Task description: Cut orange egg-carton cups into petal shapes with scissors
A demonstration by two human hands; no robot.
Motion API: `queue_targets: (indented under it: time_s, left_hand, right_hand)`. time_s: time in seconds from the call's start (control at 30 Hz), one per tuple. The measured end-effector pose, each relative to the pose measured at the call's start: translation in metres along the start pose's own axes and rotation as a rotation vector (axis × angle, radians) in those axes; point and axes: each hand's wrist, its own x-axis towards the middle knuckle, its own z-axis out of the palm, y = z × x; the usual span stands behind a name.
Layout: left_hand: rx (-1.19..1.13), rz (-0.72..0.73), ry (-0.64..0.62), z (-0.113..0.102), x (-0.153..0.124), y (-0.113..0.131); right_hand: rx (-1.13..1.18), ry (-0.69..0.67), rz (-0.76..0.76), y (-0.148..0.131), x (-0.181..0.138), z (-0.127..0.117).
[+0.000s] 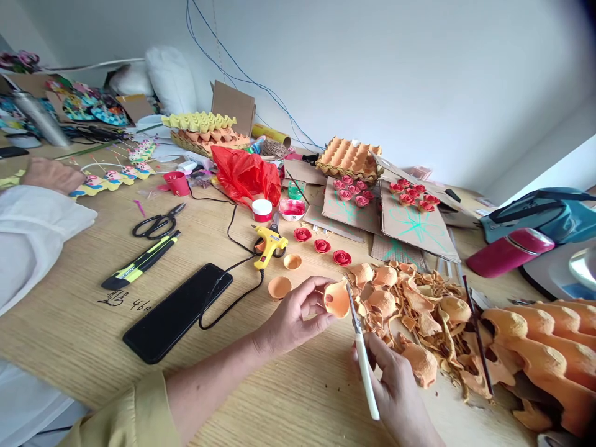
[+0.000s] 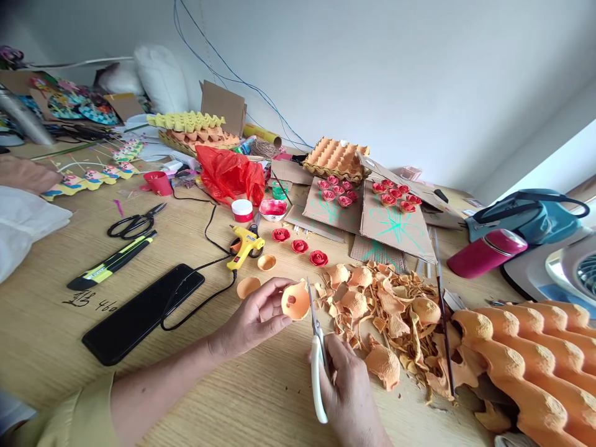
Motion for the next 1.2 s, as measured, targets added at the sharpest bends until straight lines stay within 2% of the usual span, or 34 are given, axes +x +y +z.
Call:
queue_targets:
  time_s: [0.17, 0.33, 0.5, 0.63, 0.87, 1.2]
  left_hand:
    - [-0.118, -0.117, -0.003, -0.003, 0.003, -0.001]
    - [-0.252, -0.121, 0.010, -0.007, 0.004, -0.008]
    - [-0.347, -0.112, 0.005, -0.008, 0.006, -0.011]
    - [-0.314, -0.095, 0.014, -0.008, 0.006, -0.009]
    - [-0.078, -0.100, -0.062, -0.005, 0.003, 0.002]
    - [-0.035, -0.058, -0.104, -0.008, 0.001, -0.003]
  right_hand:
    - [0.029, 0.002, 0.007, 0.003, -0.001, -0.004]
    - [-0.040, -0.007, -0.005, 0.009, -0.001, -0.009]
    - [-0.128, -0.023, -0.092, 0.010, 0.001, -0.012]
    - [-0.182, -0.034, -0.116, 0.009, 0.002, -0.012]
    - [-0.191, -0.046, -0.136, 0.011, 0.002, -0.011]
    - [-0.198, -0.054, -0.160, 0.012, 0.001, -0.011]
